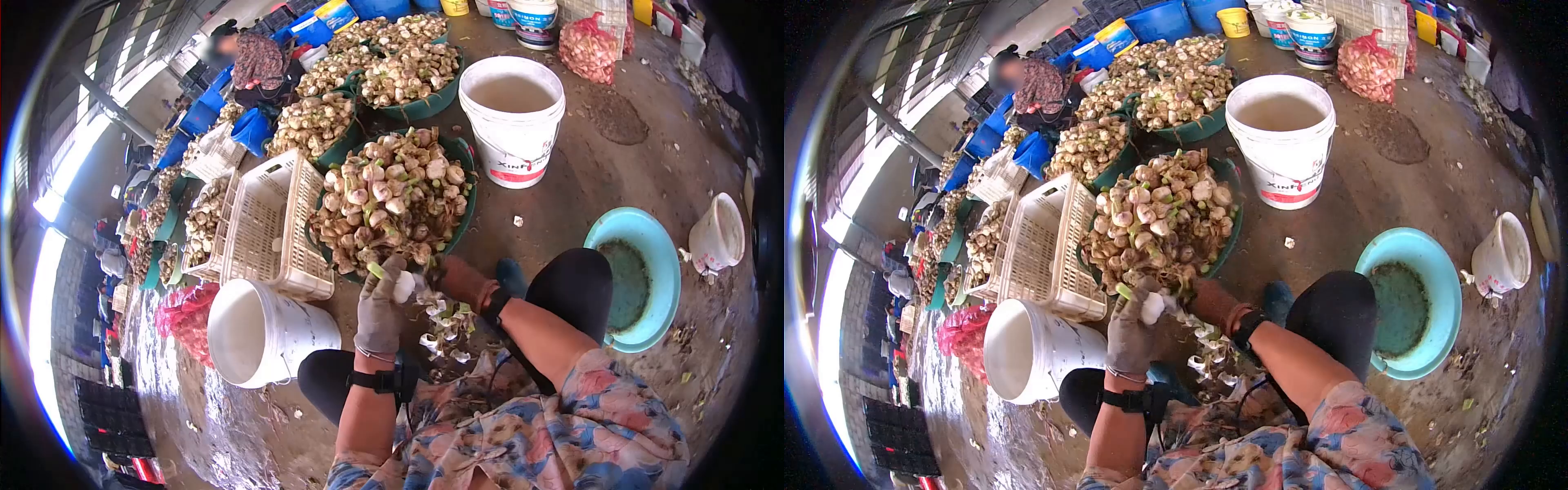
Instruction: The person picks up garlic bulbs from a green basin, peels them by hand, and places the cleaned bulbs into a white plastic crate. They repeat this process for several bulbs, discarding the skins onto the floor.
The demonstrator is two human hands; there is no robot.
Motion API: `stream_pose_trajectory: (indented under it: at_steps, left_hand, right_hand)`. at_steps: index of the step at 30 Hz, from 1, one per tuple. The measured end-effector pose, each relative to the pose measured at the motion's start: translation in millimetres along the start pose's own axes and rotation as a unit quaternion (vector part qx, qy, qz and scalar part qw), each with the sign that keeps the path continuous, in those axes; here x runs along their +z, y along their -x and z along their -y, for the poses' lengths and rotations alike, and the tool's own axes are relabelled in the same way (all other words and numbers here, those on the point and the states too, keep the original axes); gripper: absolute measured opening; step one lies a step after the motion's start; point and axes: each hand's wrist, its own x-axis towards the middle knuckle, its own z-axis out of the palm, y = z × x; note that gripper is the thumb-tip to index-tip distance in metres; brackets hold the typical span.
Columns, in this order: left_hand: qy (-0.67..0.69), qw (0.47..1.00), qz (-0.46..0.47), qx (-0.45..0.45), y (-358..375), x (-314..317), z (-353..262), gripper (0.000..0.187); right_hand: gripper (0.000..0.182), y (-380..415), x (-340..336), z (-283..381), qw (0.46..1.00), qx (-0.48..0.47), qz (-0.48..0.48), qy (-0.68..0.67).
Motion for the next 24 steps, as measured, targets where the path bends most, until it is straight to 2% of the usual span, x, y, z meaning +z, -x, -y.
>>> stream_pose_trajectory:
  at_steps: [2,3,4,5,7,9,11,12,14,15,17,18,19,20,21,22,23,24]
  left_hand:
    - [0.033,0.999,-0.013,0.002,0.2,7.1,-6.1,0.032]
    - [0.068,0.997,-0.027,0.008,-1.8,9.2,-9.1,0.033]
    - [-0.042,0.998,-0.023,0.041,-8.3,4.6,-8.5,0.036]
    - [-0.043,0.998,-0.026,0.041,-12.7,0.0,-10.5,0.036]
    - [0.125,0.989,-0.062,-0.039,-20.7,-5.8,-16.5,0.039]
    - [0.145,0.986,-0.075,-0.043,-25.1,-10.9,-18.1,0.04]
    - [0.168,0.979,-0.085,-0.08,-32.0,-17.7,-18.1,0.04]
    - [0.171,0.978,-0.085,-0.083,-37.5,-27.1,-16.9,0.04]
    - [0.077,0.994,-0.041,-0.07,-49.9,-54.3,-18.7,0.036]
    - [0.076,0.996,-0.023,-0.029,-59.3,-72.9,-37.2,0.034]
    - [0.077,0.995,0.012,0.054,-77.8,-109.7,-74.3,0.031]
    - [0.167,0.974,0.065,0.141,-88.8,-124.5,-96.2,0.044]
    - [0.211,0.966,-0.054,0.14,-92.3,-146.2,-116.6,0.057]
    - [0.252,0.939,-0.174,0.154,-85.8,-123.2,-126.5,0.069]
    - [0.245,0.944,-0.169,0.143,-87.7,-122.3,-126.6,0.07]
    - [0.232,0.947,-0.196,0.107,-90.4,-120.8,-123.5,0.06]
    - [0.219,0.947,-0.225,0.073,-89.8,-117.9,-117.9,0.053]
    - [0.223,0.945,-0.228,0.075,-91.7,-111.7,-115.3,0.053]
  right_hand:
    - [0.025,7.9,19.0,-30.3,0.968,-0.022,0.028,0.247]
    - [0.028,11.9,36.0,-44.7,0.951,-0.005,0.123,0.284]
    - [0.028,21.8,44.9,-39.6,0.928,0.014,0.175,0.328]
    - [0.029,28.8,50.2,-35.1,0.901,0.032,0.226,0.37]
    - [0.031,31.8,47.1,-40.7,0.899,0.005,0.221,0.378]
    - [0.032,25.8,44.4,-41.8,0.896,-0.021,0.218,0.386]
    - [0.034,6.2,28.6,-8.6,0.977,0.014,0.063,0.203]
    - [0.034,-2.8,23.1,-0.9,0.977,0.018,0.063,0.204]
    - [0.028,-15.5,14.5,5.9,0.995,0.059,-0.033,0.068]
    - [0.028,-20.0,12.6,-13.4,0.995,0.065,-0.034,0.07]
    - [0.025,-37.4,5.9,-78.5,0.977,0.101,-0.132,-0.132]
    - [0.006,-43.2,1.9,-95.9,0.967,0.072,-0.171,-0.176]
    - [0.006,-46.5,0.0,-85.2,0.967,0.077,-0.173,-0.172]
    - [0.007,-51.7,-0.8,-59.7,0.98,0.108,-0.17,0.001]
    - [0.008,-58.0,-1.3,-46.2,0.962,0.135,-0.16,0.173]
    - [0.018,-70.9,1.7,-75.2,0.98,0.121,-0.111,0.116]
    - [0.018,-78.1,8.1,-83.3,0.979,0.125,-0.104,0.12]
    - [0.02,-90.5,17.5,-86.5,0.953,0.099,-0.103,0.265]
